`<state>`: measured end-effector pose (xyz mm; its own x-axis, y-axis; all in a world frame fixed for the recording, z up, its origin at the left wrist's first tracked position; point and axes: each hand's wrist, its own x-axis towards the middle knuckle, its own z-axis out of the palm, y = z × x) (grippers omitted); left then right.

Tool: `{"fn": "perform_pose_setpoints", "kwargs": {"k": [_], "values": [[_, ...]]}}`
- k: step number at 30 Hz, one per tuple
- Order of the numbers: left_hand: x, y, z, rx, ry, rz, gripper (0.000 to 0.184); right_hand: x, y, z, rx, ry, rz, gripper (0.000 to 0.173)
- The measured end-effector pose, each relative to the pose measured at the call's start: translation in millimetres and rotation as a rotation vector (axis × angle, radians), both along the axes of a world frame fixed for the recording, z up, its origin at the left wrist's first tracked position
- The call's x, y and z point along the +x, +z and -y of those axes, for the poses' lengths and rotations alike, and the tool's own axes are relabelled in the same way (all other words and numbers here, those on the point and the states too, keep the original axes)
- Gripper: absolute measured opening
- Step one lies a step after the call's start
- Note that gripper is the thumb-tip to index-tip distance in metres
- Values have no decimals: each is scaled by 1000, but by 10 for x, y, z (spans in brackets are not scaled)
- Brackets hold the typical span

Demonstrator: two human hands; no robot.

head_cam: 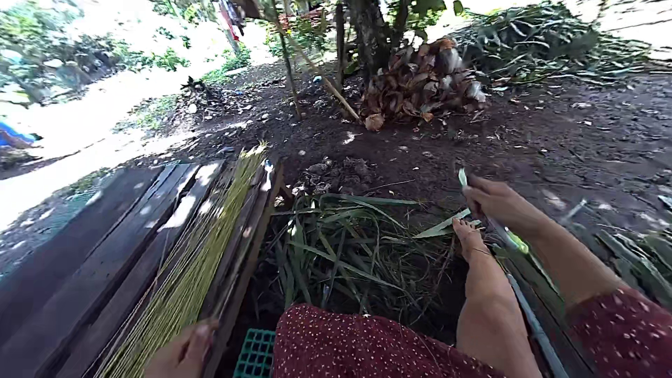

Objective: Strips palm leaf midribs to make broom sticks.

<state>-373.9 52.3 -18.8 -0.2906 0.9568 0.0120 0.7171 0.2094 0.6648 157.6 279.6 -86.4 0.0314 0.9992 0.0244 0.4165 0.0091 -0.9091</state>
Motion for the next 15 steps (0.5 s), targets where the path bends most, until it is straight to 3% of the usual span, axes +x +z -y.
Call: {"fn": "perform_pose_setpoints", "kwargs": {"k": [3, 7, 9, 11, 15], "values": [[484, -375, -247, 168, -58, 165, 33, -848, 261, 410, -181, 492, -98, 49], [1197, -469, -547, 221, -268, 213, 22, -1659, -19, 1032, -198, 780, -505, 60], [1450, -504, -601, 252, -354, 179, 20, -1877, -180, 1209, -160, 762, -692, 53], [1553, -549, -598, 265, -399, 175, 21, -1934, -235, 1288, -139, 602, -831, 35], [1277, -626, -487, 184, -500, 187, 23, -1523, -127, 1122, 37, 287, -854, 26]]}}
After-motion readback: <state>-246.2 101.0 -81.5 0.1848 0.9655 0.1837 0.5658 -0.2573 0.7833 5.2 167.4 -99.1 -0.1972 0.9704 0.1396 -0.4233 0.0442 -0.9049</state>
